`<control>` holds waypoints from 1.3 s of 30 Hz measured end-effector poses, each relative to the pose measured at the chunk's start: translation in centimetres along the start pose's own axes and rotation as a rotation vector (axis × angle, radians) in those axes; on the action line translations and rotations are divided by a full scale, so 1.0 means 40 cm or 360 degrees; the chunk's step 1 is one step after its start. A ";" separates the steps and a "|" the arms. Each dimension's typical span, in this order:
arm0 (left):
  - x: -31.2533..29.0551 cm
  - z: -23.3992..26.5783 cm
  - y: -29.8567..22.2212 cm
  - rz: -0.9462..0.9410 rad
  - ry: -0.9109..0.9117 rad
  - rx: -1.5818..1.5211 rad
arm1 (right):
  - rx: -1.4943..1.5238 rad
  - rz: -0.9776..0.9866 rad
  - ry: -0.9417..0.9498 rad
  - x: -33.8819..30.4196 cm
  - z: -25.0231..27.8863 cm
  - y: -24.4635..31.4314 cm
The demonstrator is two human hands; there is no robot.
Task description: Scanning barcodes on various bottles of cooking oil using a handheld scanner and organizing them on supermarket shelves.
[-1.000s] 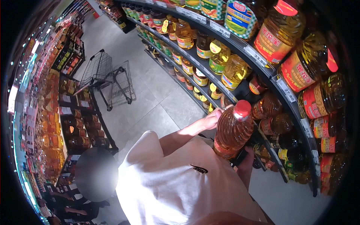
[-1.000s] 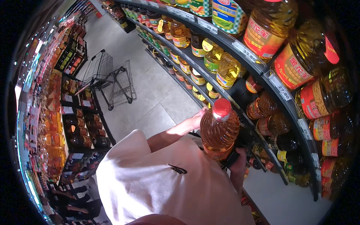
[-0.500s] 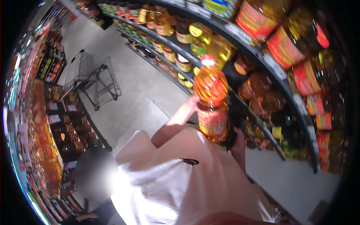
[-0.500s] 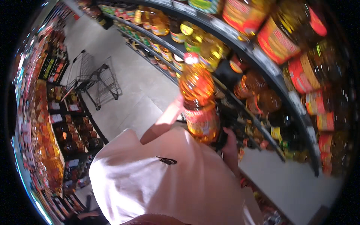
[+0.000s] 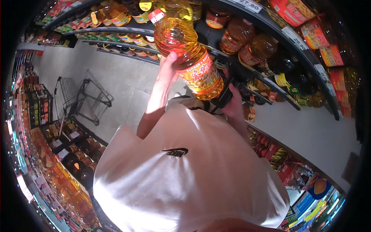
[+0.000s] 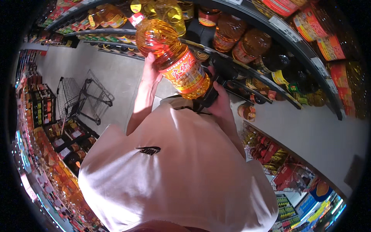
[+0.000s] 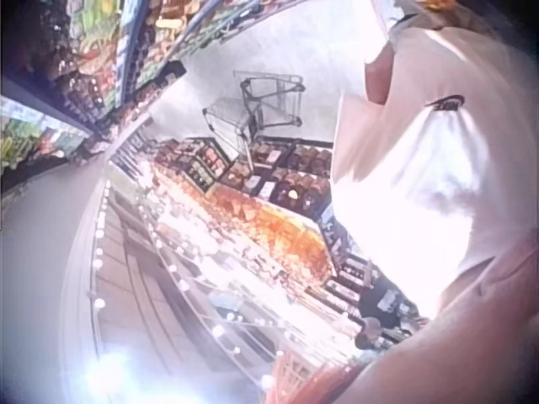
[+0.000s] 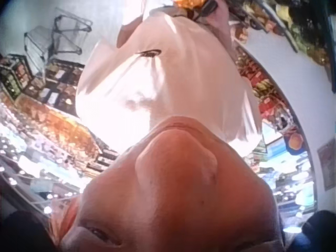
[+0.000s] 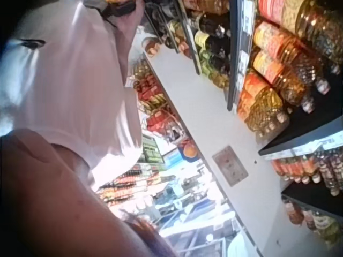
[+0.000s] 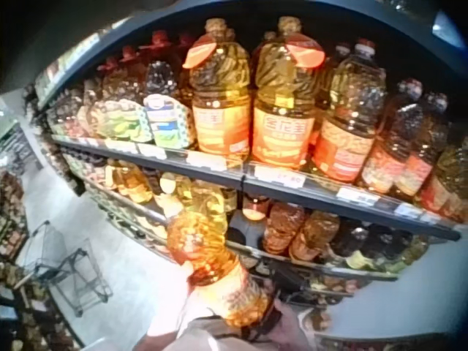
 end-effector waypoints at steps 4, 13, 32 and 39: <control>-0.013 -0.047 -0.034 -0.0066 0.0196 0.0229 | 0.0113 0.0120 0.0088 -0.041 -0.017 0.022; 0.056 0.084 0.014 0.0172 0.0422 -0.0082 | 0.0406 -0.0072 0.0088 -0.059 -0.069 0.043; 0.117 0.237 0.156 0.0296 -0.0237 -0.0645 | -0.0789 0.0123 -0.0294 -0.134 -0.050 0.118; 0.131 0.292 0.146 0.0181 -0.0342 -0.0250 | -0.2300 -0.0151 -0.0375 -0.154 -0.125 0.030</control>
Point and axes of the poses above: each hand's wrist, its own x-axis towards the middle knuckle, its own z-axis out of the back of the hand, y = z × x, the point moved 4 cm from there along x, towards the middle knuckle, and after that the axes turned 5 degrees about -y, right-handed, at the moved point
